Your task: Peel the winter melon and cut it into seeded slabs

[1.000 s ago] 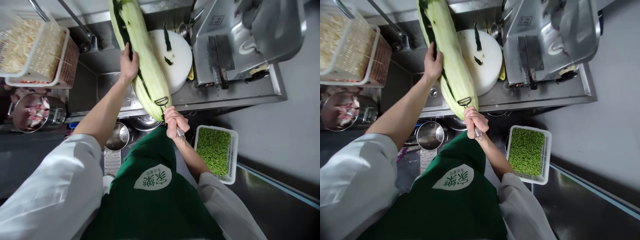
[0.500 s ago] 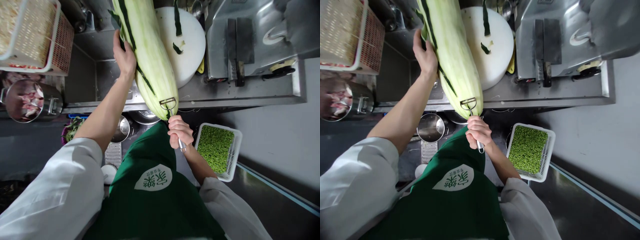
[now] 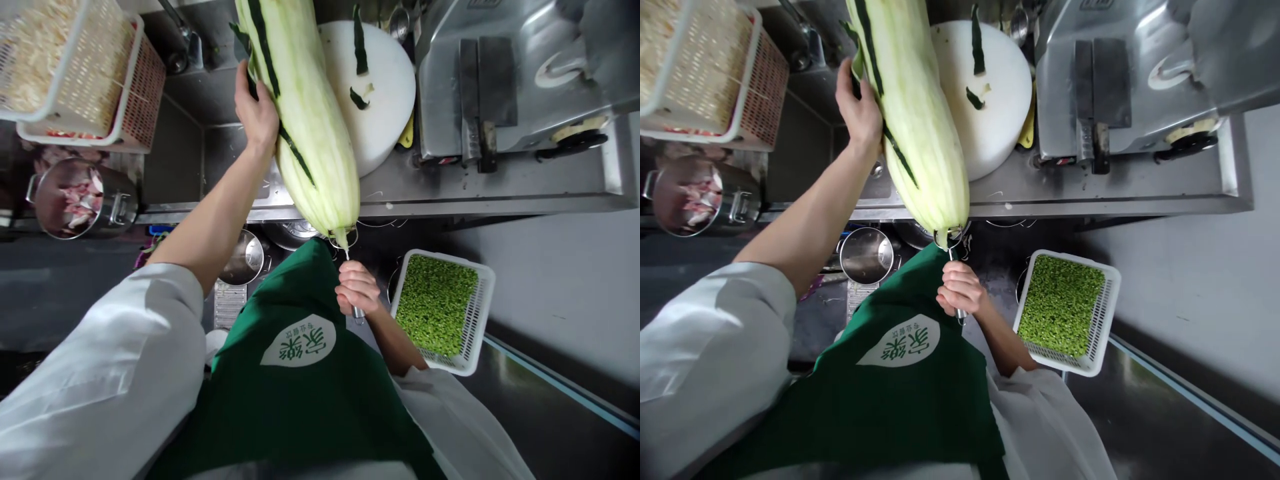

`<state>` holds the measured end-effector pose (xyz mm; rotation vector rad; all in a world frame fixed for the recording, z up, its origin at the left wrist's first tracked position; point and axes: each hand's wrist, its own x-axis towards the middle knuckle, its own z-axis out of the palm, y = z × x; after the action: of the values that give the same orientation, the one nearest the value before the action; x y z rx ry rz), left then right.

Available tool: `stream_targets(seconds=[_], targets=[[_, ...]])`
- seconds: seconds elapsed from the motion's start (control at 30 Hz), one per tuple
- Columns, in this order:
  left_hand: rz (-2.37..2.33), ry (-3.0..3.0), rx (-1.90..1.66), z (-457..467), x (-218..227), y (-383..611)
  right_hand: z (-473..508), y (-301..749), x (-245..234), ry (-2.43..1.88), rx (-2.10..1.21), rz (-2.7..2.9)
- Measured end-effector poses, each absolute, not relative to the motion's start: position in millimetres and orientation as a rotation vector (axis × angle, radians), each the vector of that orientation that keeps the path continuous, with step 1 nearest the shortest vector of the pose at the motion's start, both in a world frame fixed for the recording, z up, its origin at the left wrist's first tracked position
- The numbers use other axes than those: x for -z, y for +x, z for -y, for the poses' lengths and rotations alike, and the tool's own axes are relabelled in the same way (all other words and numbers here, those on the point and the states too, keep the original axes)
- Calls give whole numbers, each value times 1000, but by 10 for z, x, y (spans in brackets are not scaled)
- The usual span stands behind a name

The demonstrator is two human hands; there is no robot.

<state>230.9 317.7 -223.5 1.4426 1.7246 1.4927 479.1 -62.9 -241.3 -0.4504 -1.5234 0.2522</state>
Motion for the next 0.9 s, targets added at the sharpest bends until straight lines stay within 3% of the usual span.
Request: stream_targets(seconds=[0.17,0.27,0.47,0.6,0.9], targets=[[-1916,1654,-1289,-2935,2103,2426,619,4753,2541,-407,-199,1465],[-1621,1974,-1255,-2129,1893,2603,596,4750,2574,-433,-198,1500],[-1167,2101,-810,-650,1394,2919,594,4776,2580,-462,-214,1588],[-1060,2235,-645,-494,1300,3085,589,4775,2608,-445,-171,1674],[-1104,2157,-790,-540,1514,3168,765,4708,3091,-454,-213,1700]])
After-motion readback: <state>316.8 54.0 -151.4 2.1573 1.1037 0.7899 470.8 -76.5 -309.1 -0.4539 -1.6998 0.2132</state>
